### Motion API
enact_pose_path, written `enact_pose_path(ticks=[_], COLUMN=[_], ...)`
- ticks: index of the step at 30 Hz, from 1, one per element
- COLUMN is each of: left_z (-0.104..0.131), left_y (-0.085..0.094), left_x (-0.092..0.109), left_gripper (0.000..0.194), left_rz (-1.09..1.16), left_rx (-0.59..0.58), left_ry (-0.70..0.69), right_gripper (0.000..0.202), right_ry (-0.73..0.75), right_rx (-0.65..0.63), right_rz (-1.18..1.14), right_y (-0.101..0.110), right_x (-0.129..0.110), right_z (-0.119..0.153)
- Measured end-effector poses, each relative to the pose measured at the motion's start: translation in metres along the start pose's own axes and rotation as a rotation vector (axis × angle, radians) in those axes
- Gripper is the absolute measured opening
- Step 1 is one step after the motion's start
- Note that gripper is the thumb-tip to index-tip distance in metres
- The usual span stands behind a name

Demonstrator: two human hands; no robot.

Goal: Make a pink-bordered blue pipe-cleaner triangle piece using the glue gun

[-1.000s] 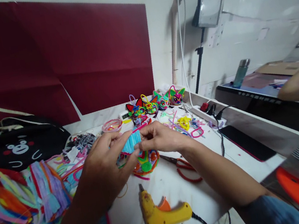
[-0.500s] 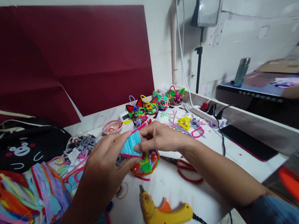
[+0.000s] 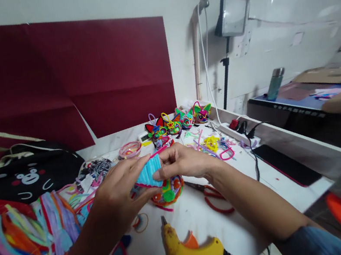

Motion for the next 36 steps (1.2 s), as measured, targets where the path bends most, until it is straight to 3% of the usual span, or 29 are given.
enact_pose_path(ticks=[14, 20, 36], left_z=[-0.005, -0.008, -0.008], left_y=[0.009, 0.011, 0.011], left_x=[0.000, 0.001, 0.002], left_gripper=[0.050, 0.047, 0.052], left_rz=[0.089, 0.006, 0.020], left_rx=[0.067, 0.093, 0.074], left_ry=[0.059, 0.051, 0.103], right_gripper=[0.029, 0.027, 0.024], right_ry=[-0.006, -0.004, 0.002], right_rx=[-0.042, -0.027, -0.078], right_rz=[0.012, -0.005, -0.035], right_y=[-0.001, -0.001, -0.001], right_x=[0.000, -0.001, 0.002], right_z=[0.002, 0.003, 0.001])
Point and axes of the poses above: each hand's wrist, its own z-axis away from the middle knuckle, its own y-axis out of the back of the hand, x = y × z, the point moved 1 cm from there along -z, towards the middle knuckle, and after that the axes turned 14 degrees about -y, right-handed, at the moved point
